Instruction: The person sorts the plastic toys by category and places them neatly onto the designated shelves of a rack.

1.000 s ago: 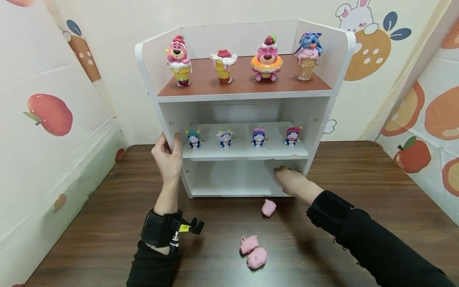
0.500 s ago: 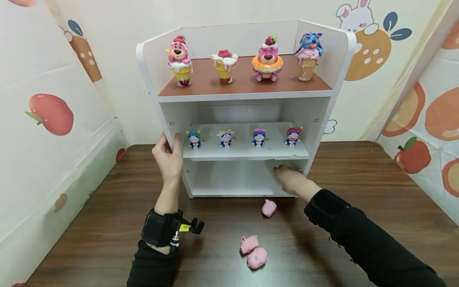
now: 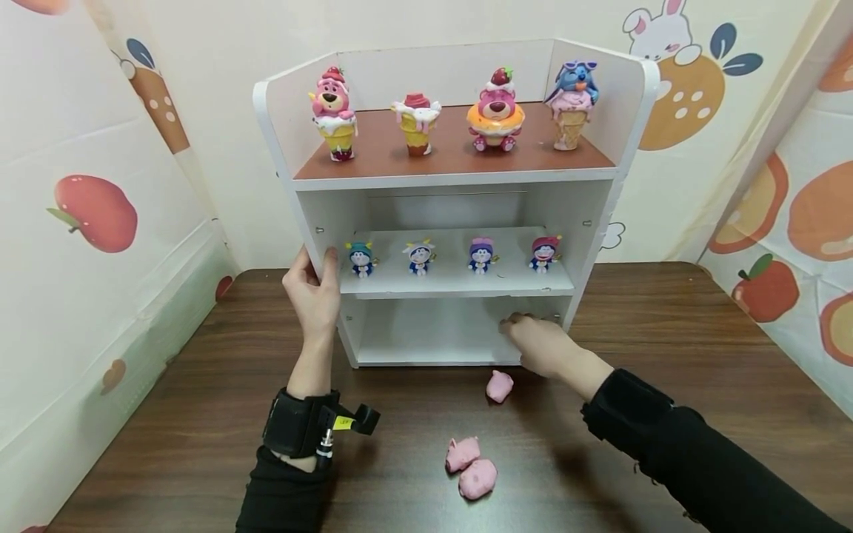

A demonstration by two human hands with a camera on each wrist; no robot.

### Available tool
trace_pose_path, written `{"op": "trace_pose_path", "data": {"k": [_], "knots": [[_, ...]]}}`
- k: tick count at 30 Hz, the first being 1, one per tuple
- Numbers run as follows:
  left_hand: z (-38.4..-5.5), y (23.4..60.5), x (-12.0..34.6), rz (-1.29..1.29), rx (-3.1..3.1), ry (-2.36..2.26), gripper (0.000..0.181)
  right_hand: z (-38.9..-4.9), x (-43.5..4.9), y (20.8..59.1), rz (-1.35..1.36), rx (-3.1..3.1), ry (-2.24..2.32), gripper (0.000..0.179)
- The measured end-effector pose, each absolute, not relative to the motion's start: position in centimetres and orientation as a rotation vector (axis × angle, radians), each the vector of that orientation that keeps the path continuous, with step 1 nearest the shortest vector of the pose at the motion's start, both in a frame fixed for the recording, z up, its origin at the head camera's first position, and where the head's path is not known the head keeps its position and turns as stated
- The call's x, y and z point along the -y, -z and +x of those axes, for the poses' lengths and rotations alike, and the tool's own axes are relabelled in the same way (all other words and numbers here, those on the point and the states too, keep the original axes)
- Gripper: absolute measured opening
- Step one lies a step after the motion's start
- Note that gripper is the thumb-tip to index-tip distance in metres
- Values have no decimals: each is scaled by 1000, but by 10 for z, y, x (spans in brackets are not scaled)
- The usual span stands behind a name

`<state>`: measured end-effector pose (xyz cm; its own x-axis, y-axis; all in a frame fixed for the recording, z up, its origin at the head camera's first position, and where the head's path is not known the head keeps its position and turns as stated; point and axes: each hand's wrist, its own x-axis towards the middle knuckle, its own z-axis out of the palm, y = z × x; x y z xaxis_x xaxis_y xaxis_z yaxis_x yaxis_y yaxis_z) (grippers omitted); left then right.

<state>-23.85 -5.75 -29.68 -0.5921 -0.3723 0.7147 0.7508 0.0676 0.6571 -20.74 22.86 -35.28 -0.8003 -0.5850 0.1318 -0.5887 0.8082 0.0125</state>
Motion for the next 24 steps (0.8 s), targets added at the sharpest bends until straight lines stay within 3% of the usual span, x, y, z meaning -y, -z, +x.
{"op": "trace_pose_path", "data": {"k": [10,24], "knots": [[-238,298,58,-395,1501,1662,31,-184,-220,362,1338,2684,-162,44],[-239,296,57,-392,1500,1655,31,-183,-218,383,1397,2633,-152,38]]}}
